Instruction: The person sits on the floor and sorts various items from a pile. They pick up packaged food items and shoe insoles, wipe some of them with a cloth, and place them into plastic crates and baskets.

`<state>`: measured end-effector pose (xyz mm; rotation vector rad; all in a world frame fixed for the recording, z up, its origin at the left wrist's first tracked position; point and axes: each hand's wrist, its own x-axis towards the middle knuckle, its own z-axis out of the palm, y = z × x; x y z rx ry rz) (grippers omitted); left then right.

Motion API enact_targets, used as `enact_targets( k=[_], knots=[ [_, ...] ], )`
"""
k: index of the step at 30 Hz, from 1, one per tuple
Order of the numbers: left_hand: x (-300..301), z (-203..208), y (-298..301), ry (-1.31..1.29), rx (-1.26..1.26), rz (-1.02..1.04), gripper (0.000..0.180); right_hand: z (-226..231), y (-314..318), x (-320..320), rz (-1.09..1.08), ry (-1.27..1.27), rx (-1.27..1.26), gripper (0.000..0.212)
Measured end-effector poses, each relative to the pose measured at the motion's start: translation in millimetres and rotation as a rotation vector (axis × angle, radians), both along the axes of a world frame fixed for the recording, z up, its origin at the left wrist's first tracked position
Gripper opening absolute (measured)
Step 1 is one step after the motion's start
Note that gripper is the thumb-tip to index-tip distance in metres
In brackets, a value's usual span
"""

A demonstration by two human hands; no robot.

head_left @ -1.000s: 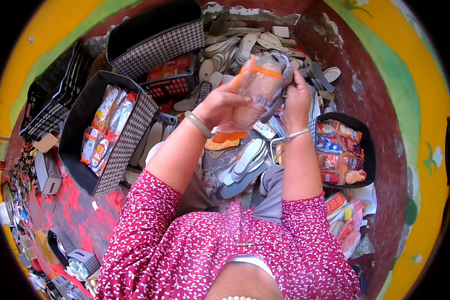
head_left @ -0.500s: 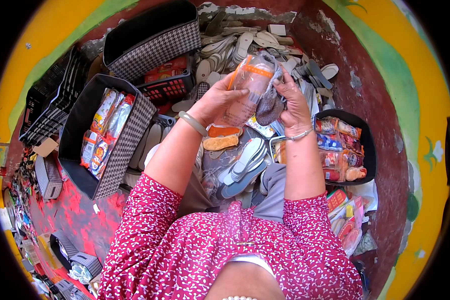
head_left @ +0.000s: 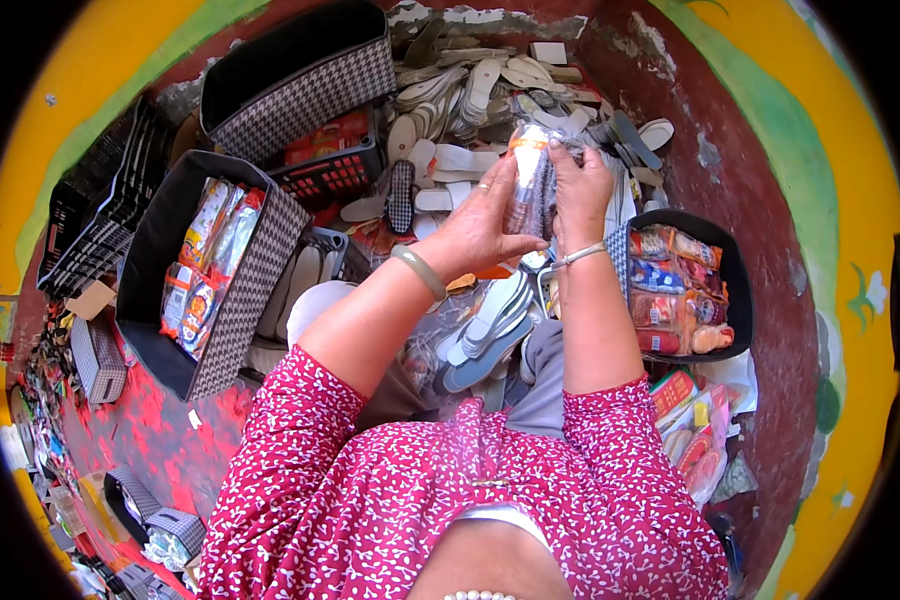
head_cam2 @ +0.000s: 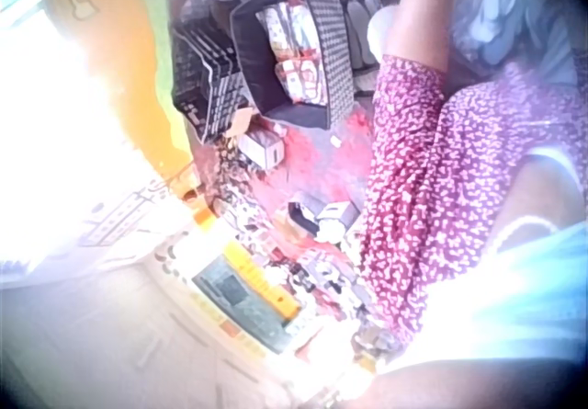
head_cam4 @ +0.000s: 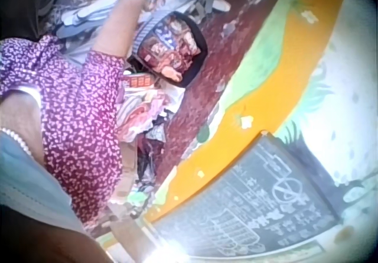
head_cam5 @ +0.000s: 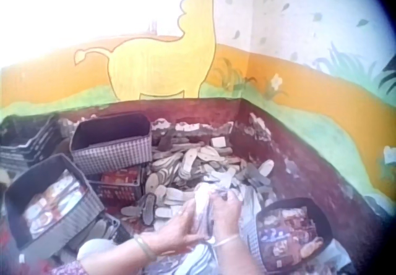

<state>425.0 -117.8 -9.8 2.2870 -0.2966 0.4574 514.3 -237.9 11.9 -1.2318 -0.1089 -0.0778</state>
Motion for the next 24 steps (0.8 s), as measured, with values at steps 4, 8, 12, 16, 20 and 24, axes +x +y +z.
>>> enact_targets(
  k=[4,8,12,16,20,24],
  knots=[
    [3,16,1,0.538,-1.076,-0.392,0.072,14,-4,-8,0.295,0.169,0.283,0.026],
    [3,18,16,0.474,-1.471,-0.517,0.053,25,-13,-3,0.379,0.168,0.438,0.031],
    [3,29,26,0.460,-1.806,-0.447,0.042,31,-20,1,0.324,-0.019,0.443,0.032],
    [12,21,33,0.409,-1.883,-0.381,0.040,44,5,-31,0.392,-0.221,-0.017,0.046],
    [18,13,23,0.309,-1.977,-0.253,0.040,-2,31,-35,0.237,-0.737,-0.754,0.047],
    [20,-3,47,0.274,-1.938,-0.282,0.049,-5,42,-51,0.451,-0.789,-0.710,0.046]
  ],
)
